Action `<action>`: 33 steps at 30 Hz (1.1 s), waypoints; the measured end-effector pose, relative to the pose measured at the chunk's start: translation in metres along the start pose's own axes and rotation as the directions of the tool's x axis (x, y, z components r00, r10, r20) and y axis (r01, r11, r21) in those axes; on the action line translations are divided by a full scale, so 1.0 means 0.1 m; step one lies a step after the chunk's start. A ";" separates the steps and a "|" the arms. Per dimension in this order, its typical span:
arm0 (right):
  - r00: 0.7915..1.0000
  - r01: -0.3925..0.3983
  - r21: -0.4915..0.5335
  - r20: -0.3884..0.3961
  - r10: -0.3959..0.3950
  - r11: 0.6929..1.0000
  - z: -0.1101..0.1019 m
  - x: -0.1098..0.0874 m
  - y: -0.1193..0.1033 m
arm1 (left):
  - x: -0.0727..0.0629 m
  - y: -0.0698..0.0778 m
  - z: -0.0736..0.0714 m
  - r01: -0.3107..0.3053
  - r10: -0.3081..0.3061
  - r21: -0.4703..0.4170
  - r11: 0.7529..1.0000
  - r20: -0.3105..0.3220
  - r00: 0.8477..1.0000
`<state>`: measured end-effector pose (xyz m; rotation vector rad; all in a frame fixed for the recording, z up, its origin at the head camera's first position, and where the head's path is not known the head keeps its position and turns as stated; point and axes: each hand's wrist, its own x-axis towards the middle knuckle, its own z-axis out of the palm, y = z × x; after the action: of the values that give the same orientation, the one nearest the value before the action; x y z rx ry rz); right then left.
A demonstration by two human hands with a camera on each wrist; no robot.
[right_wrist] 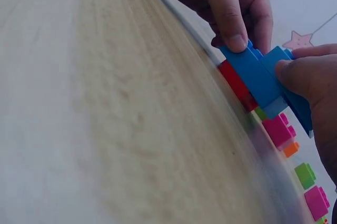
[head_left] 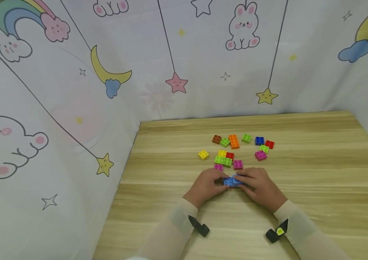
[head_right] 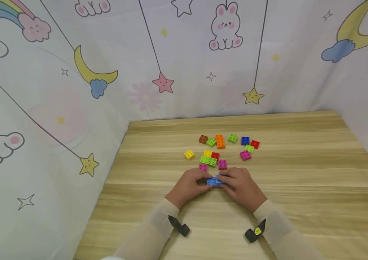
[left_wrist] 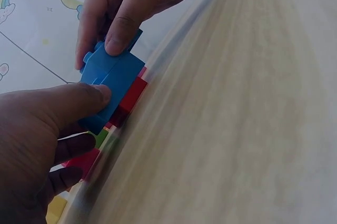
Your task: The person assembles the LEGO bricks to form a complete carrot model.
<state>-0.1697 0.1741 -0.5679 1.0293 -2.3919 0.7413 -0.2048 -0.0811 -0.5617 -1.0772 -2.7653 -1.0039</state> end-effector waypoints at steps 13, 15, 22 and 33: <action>0.997 -0.082 0.048 -0.007 0.082 0.996 0.01 -0.02 -0.01 | 0.00 0.00 0.01 0.000 0.000 -0.011 1.000 0.007 1.000; 0.997 -0.080 0.059 -0.017 0.082 0.995 0.00 -0.02 0.00 | 0.00 0.00 0.01 -0.020 0.020 -0.004 1.000 -0.001 1.000; 0.987 -0.160 0.093 0.004 0.160 0.983 0.00 -0.04 0.01 | 0.08 -0.03 -0.02 -0.065 0.060 -0.039 0.997 -0.117 0.991; 0.983 -0.180 0.151 0.053 0.174 0.972 -0.03 -0.04 0.04 | 1.02 -0.27 -0.34 -0.006 0.013 0.078 0.997 -0.096 0.995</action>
<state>-0.1696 0.1806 -0.5697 0.9038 -2.5167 0.9924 -0.3067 -0.0537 -0.5266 -1.0033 -2.6960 -0.9130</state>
